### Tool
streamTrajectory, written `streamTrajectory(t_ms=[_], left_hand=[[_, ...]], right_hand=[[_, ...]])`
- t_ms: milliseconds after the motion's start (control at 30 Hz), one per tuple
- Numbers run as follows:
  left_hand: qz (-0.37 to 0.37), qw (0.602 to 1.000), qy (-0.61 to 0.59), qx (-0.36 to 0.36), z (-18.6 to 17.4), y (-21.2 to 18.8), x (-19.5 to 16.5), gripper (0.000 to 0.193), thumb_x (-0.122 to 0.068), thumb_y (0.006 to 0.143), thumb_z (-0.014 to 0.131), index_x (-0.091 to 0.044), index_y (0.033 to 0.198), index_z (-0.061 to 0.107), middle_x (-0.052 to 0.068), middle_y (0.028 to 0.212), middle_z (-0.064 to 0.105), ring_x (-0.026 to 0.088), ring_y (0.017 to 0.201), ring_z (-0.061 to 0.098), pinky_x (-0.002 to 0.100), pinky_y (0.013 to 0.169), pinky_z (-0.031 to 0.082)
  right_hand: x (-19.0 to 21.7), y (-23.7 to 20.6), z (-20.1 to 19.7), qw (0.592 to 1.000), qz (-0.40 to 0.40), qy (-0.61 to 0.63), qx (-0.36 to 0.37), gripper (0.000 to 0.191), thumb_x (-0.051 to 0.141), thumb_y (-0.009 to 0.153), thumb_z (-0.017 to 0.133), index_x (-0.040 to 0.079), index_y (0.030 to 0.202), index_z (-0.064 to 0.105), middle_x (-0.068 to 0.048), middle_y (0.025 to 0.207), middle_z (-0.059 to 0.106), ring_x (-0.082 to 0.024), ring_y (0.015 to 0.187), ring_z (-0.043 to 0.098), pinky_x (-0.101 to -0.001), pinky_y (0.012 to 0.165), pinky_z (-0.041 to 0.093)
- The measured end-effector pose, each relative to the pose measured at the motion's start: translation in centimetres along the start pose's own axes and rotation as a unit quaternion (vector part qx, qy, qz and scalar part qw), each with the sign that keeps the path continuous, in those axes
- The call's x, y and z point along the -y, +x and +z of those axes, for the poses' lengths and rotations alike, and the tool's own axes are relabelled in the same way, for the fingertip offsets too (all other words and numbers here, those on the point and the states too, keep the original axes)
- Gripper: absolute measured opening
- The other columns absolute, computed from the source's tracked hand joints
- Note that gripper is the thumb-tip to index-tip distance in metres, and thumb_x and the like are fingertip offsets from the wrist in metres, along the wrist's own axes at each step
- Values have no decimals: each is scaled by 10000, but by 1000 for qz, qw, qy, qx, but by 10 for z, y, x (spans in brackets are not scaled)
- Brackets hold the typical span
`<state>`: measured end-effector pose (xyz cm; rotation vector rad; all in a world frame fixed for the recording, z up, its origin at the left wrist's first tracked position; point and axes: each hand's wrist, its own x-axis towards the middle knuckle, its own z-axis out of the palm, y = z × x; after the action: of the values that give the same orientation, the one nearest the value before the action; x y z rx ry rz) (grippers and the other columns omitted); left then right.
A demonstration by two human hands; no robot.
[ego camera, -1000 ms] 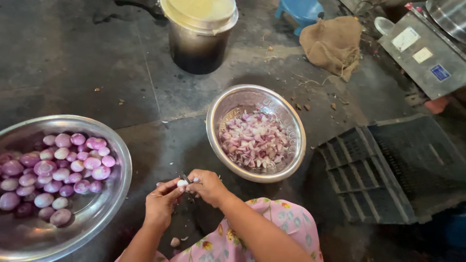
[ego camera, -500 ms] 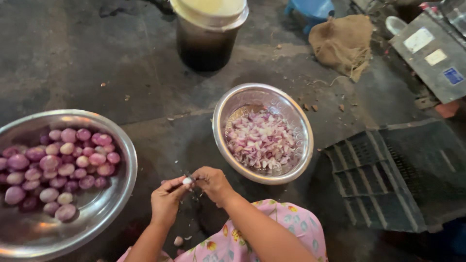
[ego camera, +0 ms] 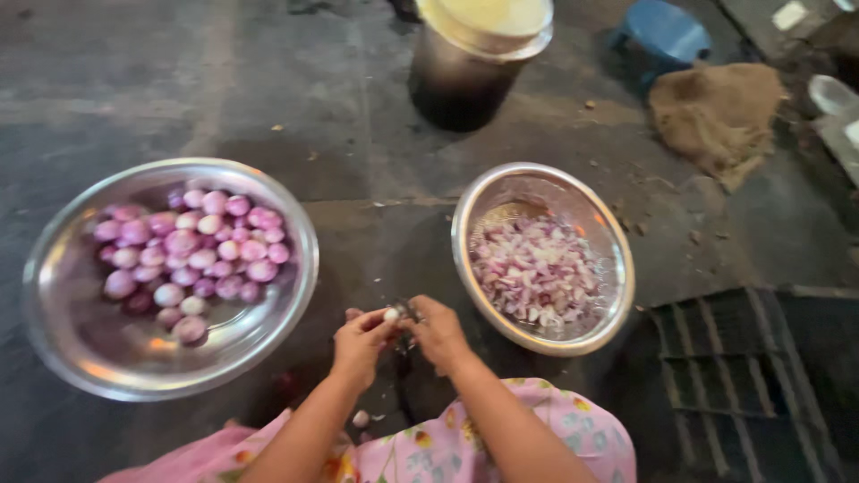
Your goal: The person sits on the floor and uses a traditional blade tool to chop small red onions. They pick each onion from a metal bowl, slice it into pieces, and place the chopped pieces into a second metal bowl.
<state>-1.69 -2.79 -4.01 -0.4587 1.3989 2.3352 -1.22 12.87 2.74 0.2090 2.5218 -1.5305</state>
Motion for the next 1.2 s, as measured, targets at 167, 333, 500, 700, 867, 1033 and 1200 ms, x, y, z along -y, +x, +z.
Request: streamTrajectory(t_ms=[167,333,500,700,867,1033,1200], left_hand=[[95,990,96,42,4,-21,-19,268,-56,880,745,-20,1142,785,46,973,797,97,810,699,238,729,558],[129,965,229,-16,12,-27,-37,277,-64,826,791,-38,1102,797,47,948,823,74,828,728,224,790,568],[154,961,230,-28,12,-28,-36,245,-65,832,796,-24,1073,809,50,930,828,78,817,734,224,775,571],[77,985,147,-43,5,-13,-14,200,-108,896,752,-24,1067,814,35,847,773,80,720,671,229,659,552],[-40,998,-19,-36,5,5,0,217,-139,962,701,35,1069,773,51,804,711,108,644,627,247,595,522],[29,999,22,-24,5,0,-5,206,-68,910,727,5,1094,786,35,840,744,82,680,649,230,630,521],[111,985,133,0,8,-18,-14,241,-71,884,750,-19,1118,780,27,916,792,81,759,675,231,694,527]], right_hand=[[-5,5,-16,983,6,155,103,126,29,864,719,33,989,714,-11,833,736,-84,713,680,-245,629,555],[-18,4,-13,980,-6,177,92,142,7,866,699,40,997,744,9,865,754,-57,754,674,-222,648,551],[-24,6,-6,979,-40,192,59,122,17,879,727,36,999,739,6,850,735,-60,717,634,-222,622,517],[-12,3,2,993,-73,95,14,157,55,863,744,20,1016,730,-42,949,719,-100,749,679,-264,619,572],[4,-5,8,996,-81,20,-26,193,101,880,735,23,1053,700,-88,937,705,-155,731,693,-291,601,581],[11,-1,-2,1000,-28,-8,-5,186,84,868,732,34,1043,694,-61,879,721,-145,710,697,-283,617,571],[0,-2,-12,993,-27,86,71,177,9,856,698,68,1019,735,8,873,728,-60,759,661,-242,647,551]])
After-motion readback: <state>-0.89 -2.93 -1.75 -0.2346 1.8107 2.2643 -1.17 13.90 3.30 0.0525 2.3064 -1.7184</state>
